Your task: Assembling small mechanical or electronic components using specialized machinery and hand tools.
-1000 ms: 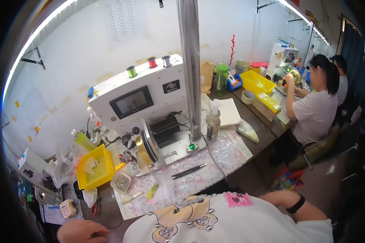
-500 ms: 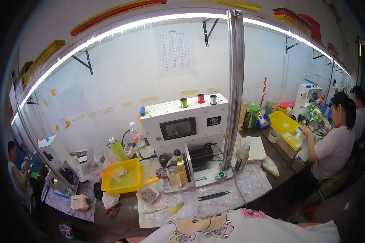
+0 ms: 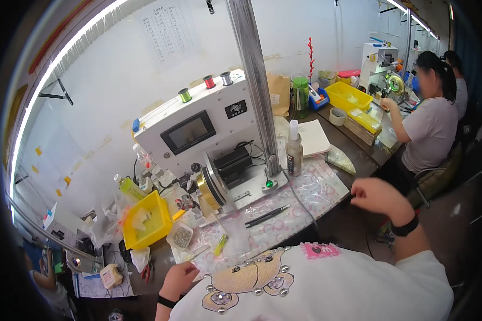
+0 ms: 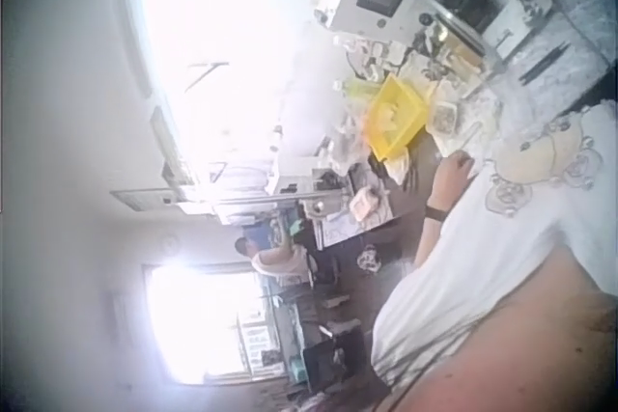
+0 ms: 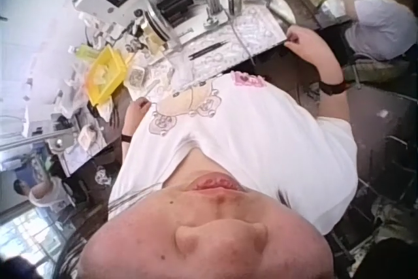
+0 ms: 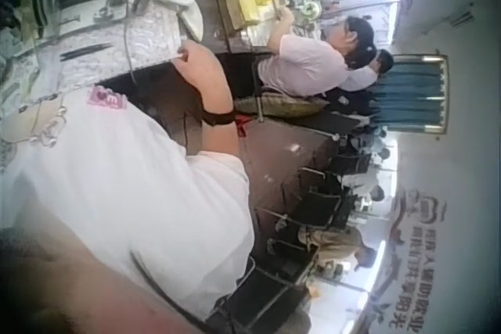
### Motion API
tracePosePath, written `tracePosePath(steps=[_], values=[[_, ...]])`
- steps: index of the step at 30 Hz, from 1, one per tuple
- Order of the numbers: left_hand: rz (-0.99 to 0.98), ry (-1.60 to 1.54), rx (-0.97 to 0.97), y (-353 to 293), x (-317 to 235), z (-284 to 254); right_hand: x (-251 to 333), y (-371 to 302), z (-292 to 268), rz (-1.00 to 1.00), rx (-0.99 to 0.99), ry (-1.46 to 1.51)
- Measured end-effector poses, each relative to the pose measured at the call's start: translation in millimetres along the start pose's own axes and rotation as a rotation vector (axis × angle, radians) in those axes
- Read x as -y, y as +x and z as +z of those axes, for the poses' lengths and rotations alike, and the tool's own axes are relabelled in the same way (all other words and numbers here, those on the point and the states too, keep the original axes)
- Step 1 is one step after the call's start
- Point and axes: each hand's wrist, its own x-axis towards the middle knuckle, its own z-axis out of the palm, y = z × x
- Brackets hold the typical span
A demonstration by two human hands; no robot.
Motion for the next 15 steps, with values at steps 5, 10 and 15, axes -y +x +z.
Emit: tracePosePath(steps=[5, 10, 15], values=[[-0.078, 0.078, -0.096, 10, -6, 18, 1, 64, -69, -0.086, -0.423, 0.222], [-0.167, 0.176, 0.011, 24, 8, 40, -41, 172, -84, -0.218, -0.515, 0.304], [-0.201, 0.216, 0.069, 52, -12, 42, -66, 294, -36, -0.156, -0.178, 0.277]])
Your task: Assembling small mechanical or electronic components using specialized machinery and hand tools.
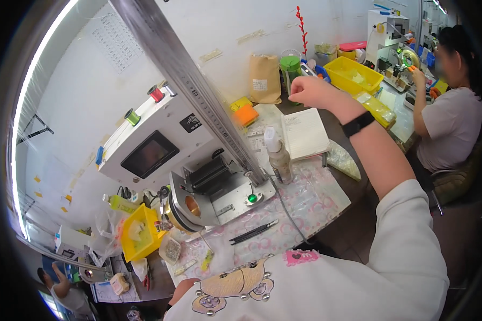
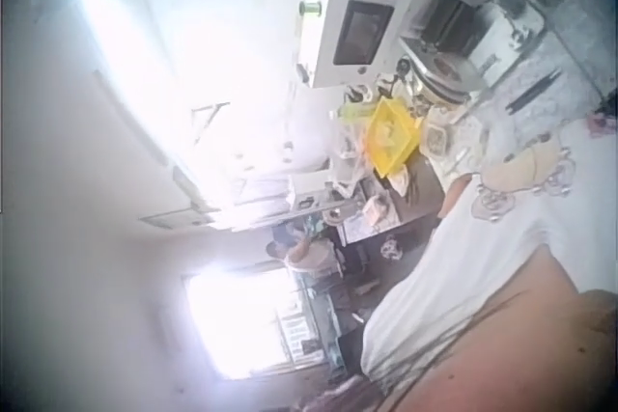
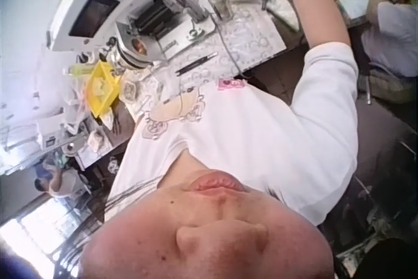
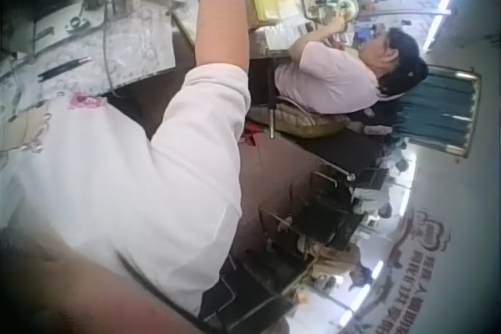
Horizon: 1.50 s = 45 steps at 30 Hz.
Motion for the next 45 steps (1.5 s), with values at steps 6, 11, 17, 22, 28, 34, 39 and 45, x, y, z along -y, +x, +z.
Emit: tracePosePath(steps=[6, 11, 17, 22, 28, 34, 39, 45], values=[[-0.073, 0.019, 0.026, 23, -13, -1, -40, 86, 98, 0.087, 0.342, -0.239], [-0.103, 0.037, 0.039, 41, -13, -14, -71, 127, 153, 0.323, 0.320, 0.107], [-0.123, 0.042, 0.046, 55, -11, -23, -94, 154, 183, 0.289, 0.359, 0.167], [-0.123, 0.037, 0.058, 59, -5, -27, -79, 161, 187, 0.236, 0.431, 0.072], [-0.092, 0.004, 0.086, 58, -3, -20, -54, 174, 131, 0.381, 0.016, 1.164], [-0.056, -0.035, 0.100, 42, -5, -14, 2, 146, 27, 0.220, -0.254, 0.940], [-0.010, -0.067, 0.140, 28, -6, -2, 31, 111, -23, 0.064, -0.474, 0.757], [0.040, -0.133, 0.152, -1, -11, 8, 70, 12, -101, -0.177, -0.795, 0.812]])
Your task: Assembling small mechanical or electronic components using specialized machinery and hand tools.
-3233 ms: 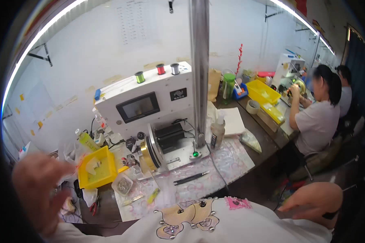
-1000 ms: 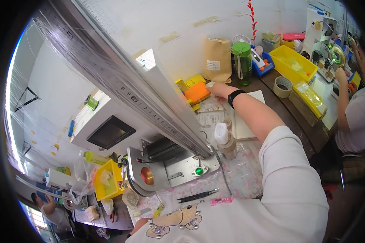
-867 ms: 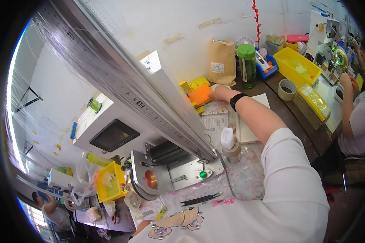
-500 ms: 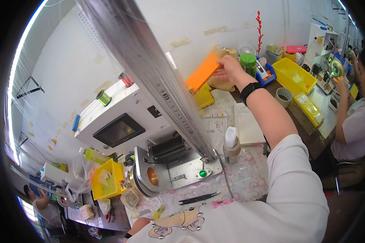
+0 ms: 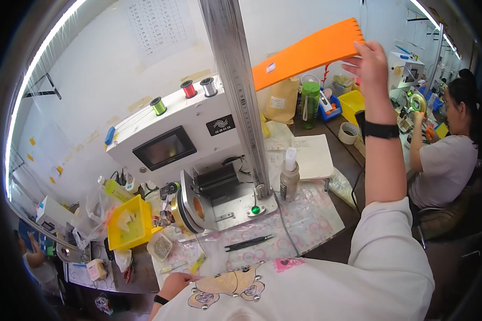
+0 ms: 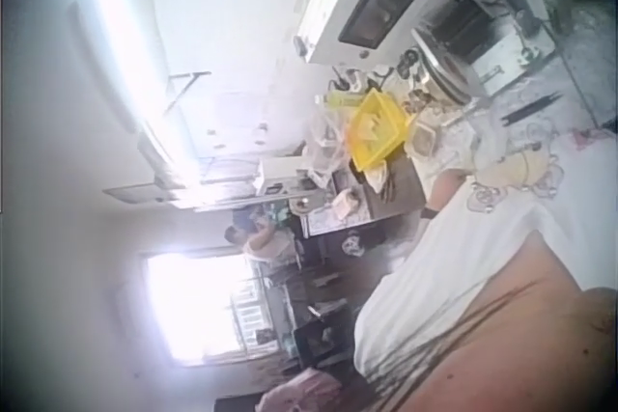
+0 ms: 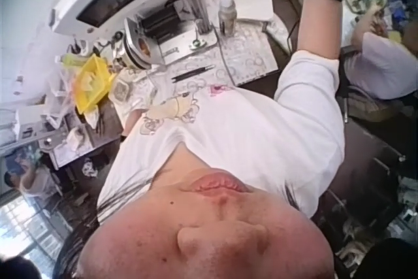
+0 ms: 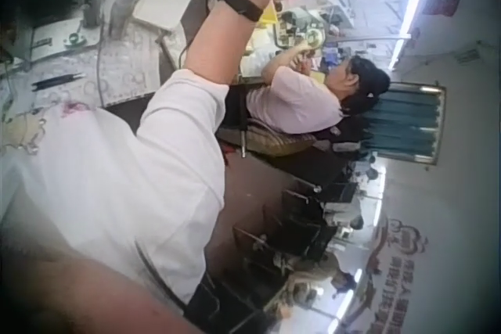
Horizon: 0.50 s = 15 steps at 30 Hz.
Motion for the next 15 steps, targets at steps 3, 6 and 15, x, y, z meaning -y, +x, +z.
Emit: tracePosePath(steps=[3, 6, 15], values=[[0.021, -0.091, -0.005, 0, 5, 5, 52, -40, -40, -0.158, -0.150, -0.007], [0.077, -0.203, -0.001, -2, 14, 7, 100, -103, -87, -0.374, -0.354, -0.079], [0.029, -0.136, 0.047, -59, -17, -54, 189, -259, -196, -0.556, -0.233, 0.127]])
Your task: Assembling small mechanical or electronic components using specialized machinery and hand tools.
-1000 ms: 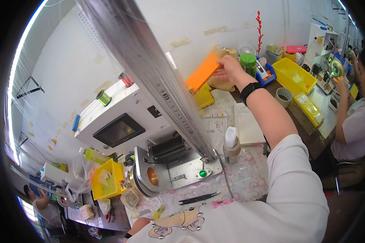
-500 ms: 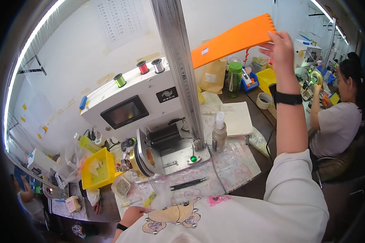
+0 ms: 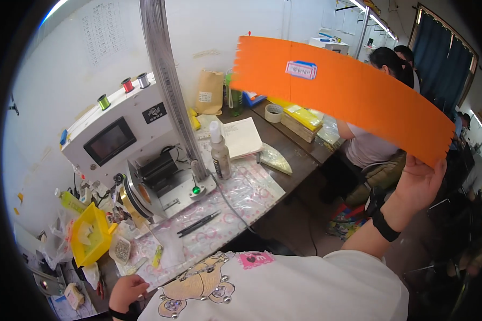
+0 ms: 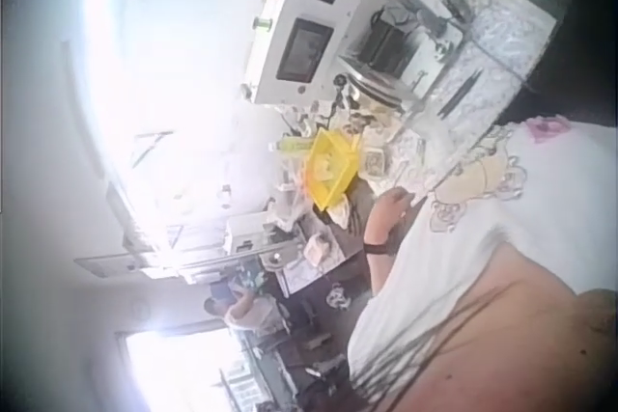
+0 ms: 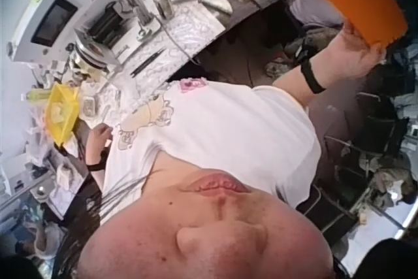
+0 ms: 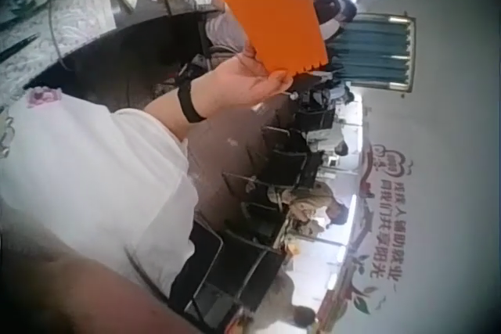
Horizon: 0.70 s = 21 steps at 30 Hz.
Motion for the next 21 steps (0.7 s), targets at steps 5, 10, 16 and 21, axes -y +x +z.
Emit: tracePosePath(steps=[5, 10, 16, 21], values=[[0.264, -0.299, -0.295, -33, -17, -18, 42, -7, -14, 0.229, 0.111, 0.373], [0.695, -0.263, -0.594, -51, -59, -15, 52, -4, -15, 0.273, 0.175, 0.467], [1.178, -0.111, -0.716, -35, -151, -5, 45, 0, 2, 0.375, 0.181, 0.432], [1.178, 0.113, -0.246, -19, -209, 40, -9, -15, 45, 0.235, 0.793, -0.128]])
